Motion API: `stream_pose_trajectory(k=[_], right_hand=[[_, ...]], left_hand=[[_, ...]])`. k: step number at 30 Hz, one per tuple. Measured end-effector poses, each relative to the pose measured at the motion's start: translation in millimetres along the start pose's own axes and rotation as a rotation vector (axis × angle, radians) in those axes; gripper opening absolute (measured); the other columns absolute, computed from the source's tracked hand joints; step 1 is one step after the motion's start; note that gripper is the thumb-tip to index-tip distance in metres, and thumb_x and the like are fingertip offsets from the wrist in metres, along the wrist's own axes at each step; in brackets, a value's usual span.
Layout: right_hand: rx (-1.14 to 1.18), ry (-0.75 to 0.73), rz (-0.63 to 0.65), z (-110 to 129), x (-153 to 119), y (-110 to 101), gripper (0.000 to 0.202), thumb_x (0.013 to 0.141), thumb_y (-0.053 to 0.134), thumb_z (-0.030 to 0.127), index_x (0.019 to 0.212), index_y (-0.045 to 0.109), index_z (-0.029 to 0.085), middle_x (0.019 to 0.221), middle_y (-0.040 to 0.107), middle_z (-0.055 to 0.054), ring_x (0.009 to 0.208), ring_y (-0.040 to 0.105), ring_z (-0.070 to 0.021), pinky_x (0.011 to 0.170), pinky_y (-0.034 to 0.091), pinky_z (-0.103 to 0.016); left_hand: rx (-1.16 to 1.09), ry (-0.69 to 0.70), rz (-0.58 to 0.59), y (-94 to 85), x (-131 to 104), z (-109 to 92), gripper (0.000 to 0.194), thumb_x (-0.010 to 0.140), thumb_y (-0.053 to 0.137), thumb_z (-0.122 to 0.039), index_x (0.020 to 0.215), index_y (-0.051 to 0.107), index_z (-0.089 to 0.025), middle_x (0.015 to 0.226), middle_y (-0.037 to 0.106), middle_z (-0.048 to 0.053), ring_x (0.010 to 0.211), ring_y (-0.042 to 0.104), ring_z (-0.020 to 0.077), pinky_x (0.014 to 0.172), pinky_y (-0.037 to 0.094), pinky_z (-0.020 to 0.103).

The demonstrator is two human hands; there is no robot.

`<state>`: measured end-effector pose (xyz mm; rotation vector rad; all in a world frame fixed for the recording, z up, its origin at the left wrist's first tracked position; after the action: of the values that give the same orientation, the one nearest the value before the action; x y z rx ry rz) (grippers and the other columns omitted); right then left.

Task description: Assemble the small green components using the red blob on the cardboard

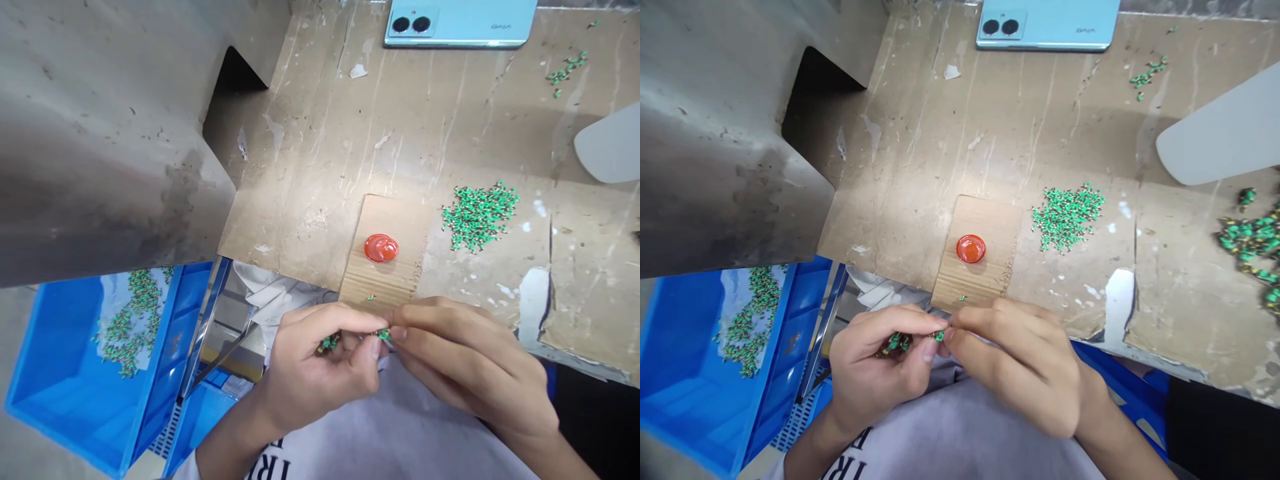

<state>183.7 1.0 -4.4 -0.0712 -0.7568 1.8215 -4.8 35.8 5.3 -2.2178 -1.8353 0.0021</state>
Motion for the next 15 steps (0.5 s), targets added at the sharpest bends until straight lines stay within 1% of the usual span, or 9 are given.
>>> stream_pose_trajectory(k=[2,4,6,9,15], right_hand=[[-0.004,-0.041,0.035,-0.9,7.0,-1.3,0.03,0.11,0.065,0.007,0.132,0.071,0.025,0.118,0.088,-0.01,0.091,0.085,-0.022,0.078,0.072,-0.035],[-0.011,-0.059,0.08,-2.3,13.5,-2.5,0.015,0.111,0.067,0.012,0.12,0.074,0.022,0.111,0.088,-0.01,0.088,0.086,-0.0202,0.076,0.072,-0.03],[0.0,-0.061,0.118,-3.9,17.4,-3.3,0.008,0.112,0.069,0.016,0.113,0.075,0.022,0.107,0.087,-0.01,0.087,0.086,-0.0196,0.074,0.071,-0.028],[0.031,-0.07,0.138,-4.2,17.4,-2.3,0.01,0.112,0.067,0.017,0.113,0.075,0.022,0.104,0.086,-0.01,0.088,0.085,-0.0199,0.075,0.071,-0.028],[0.045,-0.112,0.057,-0.3,14.1,-0.9,0.019,0.112,0.06,0.009,0.119,0.072,0.021,0.102,0.084,-0.009,0.087,0.084,-0.0183,0.077,0.071,-0.029]], left_hand=[[-0.014,0.032,0.006,1.2,-0.1,-0.6,0.017,0.086,0.078,-0.002,0.094,0.081,-0.017,0.071,0.082,0.0,0.047,0.068,0.0103,0.048,0.055,0.016],[-0.014,0.078,0.005,1.9,0.2,-1.7,0.019,0.085,0.077,0.0,0.094,0.08,-0.016,0.072,0.083,0.001,0.047,0.07,0.0109,0.049,0.057,0.016],[-0.009,0.121,0.002,2.5,1.3,-2.9,0.019,0.083,0.076,0.002,0.093,0.079,-0.015,0.071,0.082,0.002,0.048,0.072,0.0115,0.049,0.057,0.016],[-0.023,0.15,0.0,3.7,4.0,-3.7,0.021,0.082,0.073,0.004,0.09,0.077,-0.016,0.066,0.081,0.0,0.046,0.072,0.011,0.048,0.056,0.014],[-0.036,0.155,0.003,4.8,6.1,-3.4,0.02,0.081,0.072,0.003,0.087,0.073,-0.016,0.061,0.077,-0.002,0.044,0.067,0.0091,0.045,0.051,0.013]])
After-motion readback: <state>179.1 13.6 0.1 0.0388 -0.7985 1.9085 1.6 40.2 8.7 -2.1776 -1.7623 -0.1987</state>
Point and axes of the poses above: each hand's wrist, its own x-axis towards the middle knuckle, its own y-axis out of the palm, z = x × y, the point moved 5 cm from there along x, towards the middle knuckle
